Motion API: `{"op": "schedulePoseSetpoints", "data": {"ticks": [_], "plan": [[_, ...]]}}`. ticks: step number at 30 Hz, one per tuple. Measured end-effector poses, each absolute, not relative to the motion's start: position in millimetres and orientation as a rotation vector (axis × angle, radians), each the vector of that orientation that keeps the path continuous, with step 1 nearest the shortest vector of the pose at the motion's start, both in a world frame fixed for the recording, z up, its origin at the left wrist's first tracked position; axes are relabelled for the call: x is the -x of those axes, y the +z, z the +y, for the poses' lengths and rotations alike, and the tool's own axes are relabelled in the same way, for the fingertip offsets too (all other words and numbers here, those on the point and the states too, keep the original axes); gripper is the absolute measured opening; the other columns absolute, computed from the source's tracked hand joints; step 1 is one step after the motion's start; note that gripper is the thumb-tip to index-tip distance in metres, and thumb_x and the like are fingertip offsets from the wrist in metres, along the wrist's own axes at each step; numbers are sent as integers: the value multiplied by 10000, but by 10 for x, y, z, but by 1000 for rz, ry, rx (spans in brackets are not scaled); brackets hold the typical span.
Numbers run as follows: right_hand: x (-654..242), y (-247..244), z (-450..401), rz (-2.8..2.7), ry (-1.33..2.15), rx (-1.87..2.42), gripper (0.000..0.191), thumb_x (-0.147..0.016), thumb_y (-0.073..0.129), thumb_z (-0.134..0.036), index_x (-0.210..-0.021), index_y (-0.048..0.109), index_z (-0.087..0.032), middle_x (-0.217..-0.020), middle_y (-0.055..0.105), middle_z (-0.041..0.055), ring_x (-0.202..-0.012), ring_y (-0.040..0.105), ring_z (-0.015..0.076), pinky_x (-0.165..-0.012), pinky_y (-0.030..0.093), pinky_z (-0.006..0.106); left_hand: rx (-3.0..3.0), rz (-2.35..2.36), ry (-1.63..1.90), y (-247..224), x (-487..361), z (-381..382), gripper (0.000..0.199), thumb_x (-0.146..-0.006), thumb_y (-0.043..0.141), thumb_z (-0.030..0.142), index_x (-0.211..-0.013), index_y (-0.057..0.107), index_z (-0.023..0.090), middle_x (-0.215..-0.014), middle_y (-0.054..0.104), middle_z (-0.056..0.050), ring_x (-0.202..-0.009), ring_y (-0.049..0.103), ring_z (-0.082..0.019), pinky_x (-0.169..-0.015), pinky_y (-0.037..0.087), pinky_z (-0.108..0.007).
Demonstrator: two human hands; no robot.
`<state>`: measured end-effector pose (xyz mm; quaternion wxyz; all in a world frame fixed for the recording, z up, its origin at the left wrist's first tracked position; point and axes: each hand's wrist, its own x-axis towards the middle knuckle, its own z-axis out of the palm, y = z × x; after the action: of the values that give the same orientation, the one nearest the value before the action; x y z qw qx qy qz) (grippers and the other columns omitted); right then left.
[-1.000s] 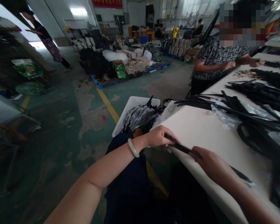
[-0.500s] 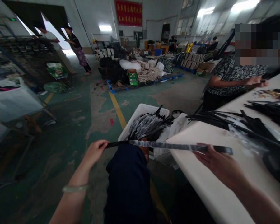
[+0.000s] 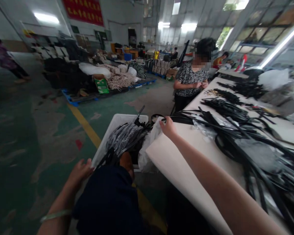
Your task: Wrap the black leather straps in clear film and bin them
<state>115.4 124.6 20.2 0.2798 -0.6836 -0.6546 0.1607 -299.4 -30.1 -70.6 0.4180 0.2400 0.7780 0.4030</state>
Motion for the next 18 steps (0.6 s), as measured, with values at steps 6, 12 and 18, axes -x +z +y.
{"op": "schedulePoseSetpoints", "data": {"ticks": [6, 12, 18], "plan": [[-2760, 67, 506, -1862, 209, 2195, 598, -914, 361, -441, -1418, 302, -126, -1510, 121, 170, -1384, 67, 354, -1056, 53, 602, -1226, 1649, 761, 145, 2396, 63, 391, -762, 589, 422, -1081, 572, 196, -1118, 632, -43, -935, 632, -212, -750, 490, -260], [-2693, -45, -226, -2159, 223, 2158, 614, -910, 350, -444, -1430, 279, -125, -1481, 251, 134, -1386, 167, 250, -1079, -72, 554, -2082, 1302, 523, 975, 727, 108, 409, -802, 518, 427, -1091, 619, 156, -1106, 632, -76, -919, 627, -200, -805, 464, -268], [-1903, -193, -1608, -2337, 368, 1839, 709, -883, 418, -391, -1482, 95, -194, -1510, 146, 50, -1399, 131, 240, -1100, -44, 561, -2257, 1074, 264, 415, -559, -112, 409, -847, 500, 435, -1033, 623, 92, -1057, 626, -150, -971, 590, -234, -848, 437, -303]]}}
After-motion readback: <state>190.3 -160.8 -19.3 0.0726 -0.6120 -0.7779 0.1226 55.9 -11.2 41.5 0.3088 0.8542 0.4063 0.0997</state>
